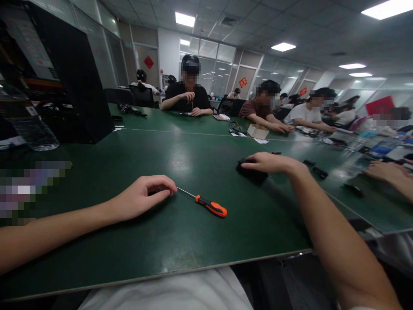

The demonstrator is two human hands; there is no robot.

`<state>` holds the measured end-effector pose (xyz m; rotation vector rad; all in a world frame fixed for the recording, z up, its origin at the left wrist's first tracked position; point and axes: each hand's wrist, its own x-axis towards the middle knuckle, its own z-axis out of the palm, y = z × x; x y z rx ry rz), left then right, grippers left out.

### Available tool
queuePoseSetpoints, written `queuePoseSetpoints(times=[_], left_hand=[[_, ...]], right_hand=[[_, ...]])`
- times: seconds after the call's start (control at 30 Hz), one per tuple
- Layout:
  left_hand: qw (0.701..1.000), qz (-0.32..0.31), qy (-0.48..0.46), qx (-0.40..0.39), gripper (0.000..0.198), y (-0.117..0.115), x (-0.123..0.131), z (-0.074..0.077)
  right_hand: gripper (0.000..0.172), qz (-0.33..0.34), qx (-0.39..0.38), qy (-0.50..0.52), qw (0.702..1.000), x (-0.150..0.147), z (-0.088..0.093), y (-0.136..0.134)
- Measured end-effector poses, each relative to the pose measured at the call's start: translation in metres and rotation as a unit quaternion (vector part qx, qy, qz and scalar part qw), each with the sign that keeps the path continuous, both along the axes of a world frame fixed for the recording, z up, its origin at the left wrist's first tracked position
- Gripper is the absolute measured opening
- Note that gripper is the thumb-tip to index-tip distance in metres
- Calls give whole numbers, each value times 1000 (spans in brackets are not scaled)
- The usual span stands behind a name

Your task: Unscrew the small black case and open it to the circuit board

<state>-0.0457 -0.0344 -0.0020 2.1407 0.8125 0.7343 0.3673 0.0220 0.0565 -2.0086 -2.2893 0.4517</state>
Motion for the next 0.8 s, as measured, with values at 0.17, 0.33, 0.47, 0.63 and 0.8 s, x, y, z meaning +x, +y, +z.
queuePoseSetpoints(times=[0.17, 0.33, 0.47, 0.63, 0.8], left_hand=[[996, 55, -5, 71, 31, -1, 0, 1], [981, 107, 14, 162, 49, 2, 0, -3], [966, 159, 71, 190, 60, 11, -4, -5], [957, 173, 50, 227, 62, 29, -15, -3], [976, 163, 54, 132, 69, 43, -20, -4]], right_hand=[[77, 214, 22, 102, 971, -75, -16, -7], [63, 330, 45, 113, 936, -116, -24, -36], [61, 391, 27, 95, 915, -129, -26, -48], [61, 402, -45, 63, 912, -126, -16, -57], [39, 402, -150, 78, 900, -121, -9, -59]])
